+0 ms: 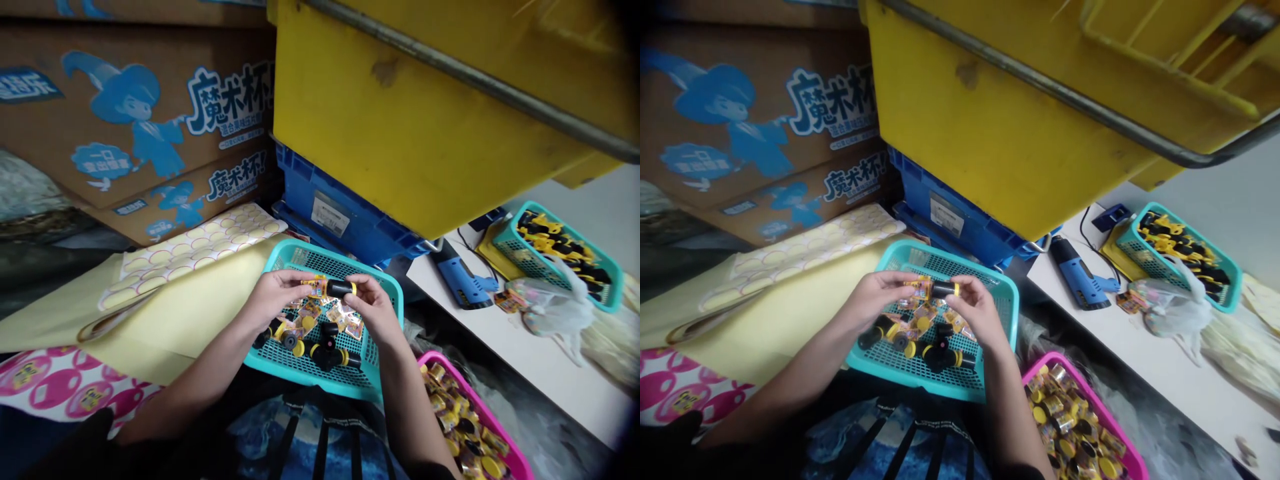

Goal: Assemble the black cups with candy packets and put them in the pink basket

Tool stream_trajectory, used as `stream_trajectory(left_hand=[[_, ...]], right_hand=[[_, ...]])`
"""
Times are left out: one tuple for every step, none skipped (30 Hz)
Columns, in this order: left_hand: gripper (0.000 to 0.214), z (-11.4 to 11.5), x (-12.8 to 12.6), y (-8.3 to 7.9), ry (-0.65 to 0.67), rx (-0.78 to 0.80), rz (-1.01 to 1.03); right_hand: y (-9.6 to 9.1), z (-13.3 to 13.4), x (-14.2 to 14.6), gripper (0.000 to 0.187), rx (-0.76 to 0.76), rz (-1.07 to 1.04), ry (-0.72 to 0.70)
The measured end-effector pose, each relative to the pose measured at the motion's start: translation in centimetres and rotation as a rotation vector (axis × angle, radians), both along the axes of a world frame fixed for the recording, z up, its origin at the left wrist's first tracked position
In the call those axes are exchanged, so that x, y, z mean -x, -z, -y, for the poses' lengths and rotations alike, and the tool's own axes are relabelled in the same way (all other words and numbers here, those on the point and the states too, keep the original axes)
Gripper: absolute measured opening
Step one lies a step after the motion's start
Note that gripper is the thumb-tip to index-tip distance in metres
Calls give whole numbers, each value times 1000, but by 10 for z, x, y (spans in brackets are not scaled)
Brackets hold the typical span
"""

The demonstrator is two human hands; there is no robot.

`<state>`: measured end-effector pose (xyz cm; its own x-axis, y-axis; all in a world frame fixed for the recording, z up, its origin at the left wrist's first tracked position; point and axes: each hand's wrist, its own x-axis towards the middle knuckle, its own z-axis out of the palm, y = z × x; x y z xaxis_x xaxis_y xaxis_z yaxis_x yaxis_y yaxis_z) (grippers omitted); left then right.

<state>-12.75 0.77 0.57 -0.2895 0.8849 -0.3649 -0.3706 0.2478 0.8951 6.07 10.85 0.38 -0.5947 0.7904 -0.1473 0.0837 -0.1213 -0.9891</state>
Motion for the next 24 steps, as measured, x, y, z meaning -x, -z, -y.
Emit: stream_trajectory(left_hand=[[29,0,0,0,-7,4,-10],[28,0,0,-1,-11,7,-15],[27,-1,-1,-1,-14,12,-19],[25,-2,-1,-1,-21,23,-30],[24,-3,-2,-2,-32,36,-54],[24,-5,-4,-2,-45,46,-87],[24,-6,-5,-2,-56,51,-121],[24,-7,-6,-2,-66,49,-155],[23,-8,-7,-2,-79,43,-184],[22,-8,-8,-1,-94,41,-209],[21,-9,-9,-1,-111,45,-231],[21,-8,-9,0,-127,55,-250],[22,-8,-9,1,-141,65,-268],[24,-7,-8,1,-148,70,-282],[24,-6,-8,2,-149,71,-290],[25,-5,-7,3,-147,65,-294],[25,-4,-7,3,-143,54,-292],[26,-3,-7,4,-138,40,-284],[26,-3,-7,4,-136,26,-275],[27,-2,-7,3,-134,13,-267],[27,-1,-7,2,-132,3,-263],[27,-1,-7,1,-129,-4,-263],[27,0,-6,0,-126,-8,-267],[26,1,-6,-1,-122,-10,-274]], right_hand=[[0,1,1,41,-1,-12,6],[0,1,2,41,-4,-21,15],[0,1,2,40,-9,-27,26],[0,1,3,39,-15,-31,39],[-1,0,3,37,-24,-36,55],[-1,0,3,37,-31,-41,68],[-1,0,3,37,-33,-46,76],[-1,0,4,37,-31,-49,78],[-1,1,4,38,-26,-50,76],[-1,1,4,39,-26,-48,75],[0,1,4,40,-31,-46,78],[1,0,4,41,-38,-45,86],[2,0,4,41,-43,-48,94],[2,-1,4,40,-44,-51,96],[2,-2,4,39,-41,-55,92],[1,-3,4,38,-37,-57,83],[-1,-4,4,37,-34,-59,68],[-2,-5,4,37,-35,-58,48],[-4,-5,5,36,-37,-55,27],[-6,-5,5,35,-39,-49,6],[-8,-4,6,33,-39,-44,-13],[-10,-4,7,32,-37,-41,-27],[-11,-3,7,31,-33,-39,-39],[-11,-2,8,30,-29,-38,-47]])
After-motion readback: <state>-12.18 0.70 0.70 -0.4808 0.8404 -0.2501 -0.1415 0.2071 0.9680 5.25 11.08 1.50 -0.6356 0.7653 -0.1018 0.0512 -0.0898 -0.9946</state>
